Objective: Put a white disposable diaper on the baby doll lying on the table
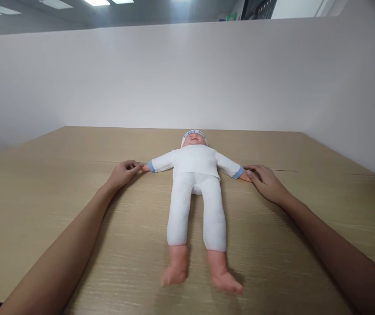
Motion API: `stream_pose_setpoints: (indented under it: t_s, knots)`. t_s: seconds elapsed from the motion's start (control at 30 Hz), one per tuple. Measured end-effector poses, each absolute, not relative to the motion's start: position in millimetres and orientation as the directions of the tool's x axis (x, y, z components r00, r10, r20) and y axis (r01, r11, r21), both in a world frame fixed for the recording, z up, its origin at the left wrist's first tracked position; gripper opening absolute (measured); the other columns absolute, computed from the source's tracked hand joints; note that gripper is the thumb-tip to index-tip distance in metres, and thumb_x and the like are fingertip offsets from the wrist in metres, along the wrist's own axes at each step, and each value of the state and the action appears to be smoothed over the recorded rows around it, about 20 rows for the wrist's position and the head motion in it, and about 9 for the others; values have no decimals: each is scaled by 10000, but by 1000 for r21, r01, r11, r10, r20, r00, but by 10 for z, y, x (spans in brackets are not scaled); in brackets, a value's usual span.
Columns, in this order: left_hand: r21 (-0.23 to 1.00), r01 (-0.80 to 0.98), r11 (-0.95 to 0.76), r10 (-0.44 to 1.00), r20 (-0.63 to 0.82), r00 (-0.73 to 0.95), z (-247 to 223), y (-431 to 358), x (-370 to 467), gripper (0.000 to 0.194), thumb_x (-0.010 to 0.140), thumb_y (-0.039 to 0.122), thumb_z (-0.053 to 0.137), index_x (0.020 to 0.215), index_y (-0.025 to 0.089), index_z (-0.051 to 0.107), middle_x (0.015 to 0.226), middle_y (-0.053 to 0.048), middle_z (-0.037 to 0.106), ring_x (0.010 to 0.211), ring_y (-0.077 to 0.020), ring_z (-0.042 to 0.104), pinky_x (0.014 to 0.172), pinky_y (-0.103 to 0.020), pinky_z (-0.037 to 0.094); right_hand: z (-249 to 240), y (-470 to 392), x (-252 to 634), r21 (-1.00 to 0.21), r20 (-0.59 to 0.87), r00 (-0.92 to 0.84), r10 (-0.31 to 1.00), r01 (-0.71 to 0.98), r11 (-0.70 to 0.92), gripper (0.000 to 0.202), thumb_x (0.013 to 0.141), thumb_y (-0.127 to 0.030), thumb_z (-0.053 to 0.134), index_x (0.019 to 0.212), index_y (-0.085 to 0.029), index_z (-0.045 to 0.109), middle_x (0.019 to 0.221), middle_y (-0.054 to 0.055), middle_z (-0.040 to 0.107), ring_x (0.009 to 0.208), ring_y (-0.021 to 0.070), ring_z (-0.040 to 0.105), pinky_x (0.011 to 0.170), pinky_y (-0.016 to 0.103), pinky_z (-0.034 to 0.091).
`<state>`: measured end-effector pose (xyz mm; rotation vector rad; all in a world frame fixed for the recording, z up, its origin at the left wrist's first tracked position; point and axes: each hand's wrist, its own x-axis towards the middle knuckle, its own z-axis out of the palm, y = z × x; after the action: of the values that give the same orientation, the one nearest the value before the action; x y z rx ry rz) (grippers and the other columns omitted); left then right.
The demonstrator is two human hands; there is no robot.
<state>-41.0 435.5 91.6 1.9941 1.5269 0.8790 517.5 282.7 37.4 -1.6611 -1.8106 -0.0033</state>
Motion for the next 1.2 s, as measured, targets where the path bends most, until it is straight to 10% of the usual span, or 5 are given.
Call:
stream_pose_setpoints:
  t_s: [0.43,0.7,1.0,1.2]
  knots:
    - [733,642,-225,974,171,147,861,4399,-374,425,839,643,698,802,224,763,876,-60,778,858,-244,664,749,-336,460,341,2839,5198,-424,483,26,876,882,208,471,1090,-562,436,1294,-251,725,1299,139,779,1231,365,692,1114,607,515]
    - [856,457,-242,951,303,-62,861,4226,-389,574,928,676,511,1127,182,725,1123,-116,771,969,-234,687,868,-345,547,303,2698,5047,-395,593,119,796,905,159,507,1105,-550,375,1274,-203,705,1288,196,743,1253,380,647,1129,627,481]
    - [934,330,-141,959,212,-190,790,3308,-196,479,864,627,629,1041,196,742,928,-78,738,720,-193,602,622,-300,468,402,2089,4564,-426,679,256,688,901,85,421,1097,-505,419,1214,-191,675,1237,215,728,1196,380,612,1093,609,468]
    - [978,172,-115,924,168,-342,962,2420,33,456,868,614,572,953,181,688,951,-88,696,863,-218,636,776,-328,537,574,1460,4049,-515,679,334,654,851,99,383,1078,-480,460,1203,-174,653,1203,198,722,1179,351,621,1093,582,482]
